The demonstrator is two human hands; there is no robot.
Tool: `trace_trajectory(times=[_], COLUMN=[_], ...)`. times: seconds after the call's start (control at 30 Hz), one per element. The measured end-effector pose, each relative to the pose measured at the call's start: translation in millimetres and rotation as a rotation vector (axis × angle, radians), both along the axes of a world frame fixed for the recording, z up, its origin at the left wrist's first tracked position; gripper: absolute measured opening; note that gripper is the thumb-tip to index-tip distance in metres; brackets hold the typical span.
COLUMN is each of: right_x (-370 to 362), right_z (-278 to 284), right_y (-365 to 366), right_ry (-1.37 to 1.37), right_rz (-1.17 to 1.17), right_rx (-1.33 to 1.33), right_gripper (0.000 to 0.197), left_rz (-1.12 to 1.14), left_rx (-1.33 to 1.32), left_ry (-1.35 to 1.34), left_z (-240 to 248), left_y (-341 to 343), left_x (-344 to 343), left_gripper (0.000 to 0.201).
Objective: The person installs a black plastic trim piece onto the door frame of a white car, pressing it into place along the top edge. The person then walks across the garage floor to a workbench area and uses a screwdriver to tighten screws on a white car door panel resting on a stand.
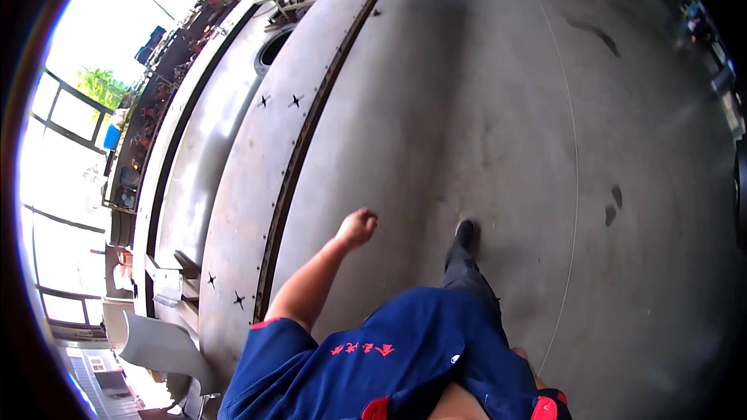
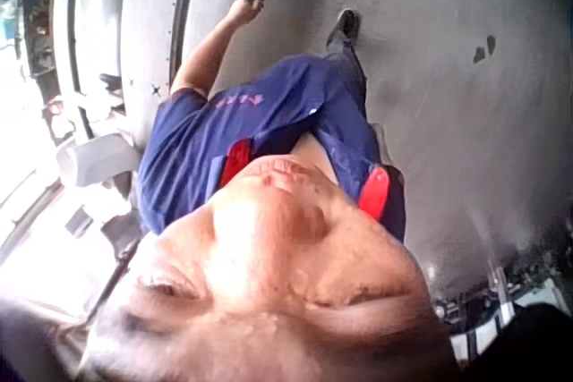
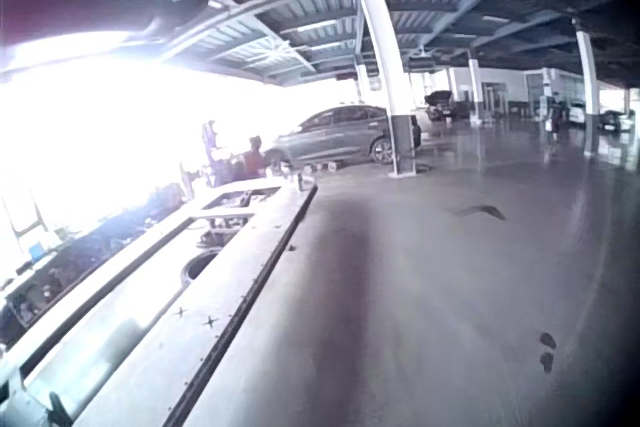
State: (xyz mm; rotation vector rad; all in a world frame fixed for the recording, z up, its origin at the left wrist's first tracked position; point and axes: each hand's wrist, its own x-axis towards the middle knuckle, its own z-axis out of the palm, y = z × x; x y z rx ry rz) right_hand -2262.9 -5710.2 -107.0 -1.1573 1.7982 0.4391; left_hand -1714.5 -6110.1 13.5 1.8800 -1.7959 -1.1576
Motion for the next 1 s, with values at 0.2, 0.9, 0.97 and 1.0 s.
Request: trace_trajectory(times=[0.2, 0.9, 0.97, 1.0], right_x=[-49, -69, -71, -93], right_z=[60, 123, 117, 84], right_y=[-473, -1025, -1093, -1117], right_ry=[-0.077, -0.282, -0.218, -0.228], right_rz=[-0.529, -0.314, -0.252, -0.283], right_rx=[-0.560, -0.030, -0.039, -0.002], right_gripper=[0.009, 0.022, 0.025, 0.026], left_rz=[-0.441, 0.175, 0.192, 0.215], left_rx=[0.438, 0.044, 0.030, 0.026], left_ry=[-0.253, -0.035, -0.051, -0.040], left_z=[-52, 7, 14, 16], left_y=[-28, -889, -971, -1001], left_x=[22, -51, -57, -64], left_gripper=[0.030, 0.031, 0.031, 0.031])
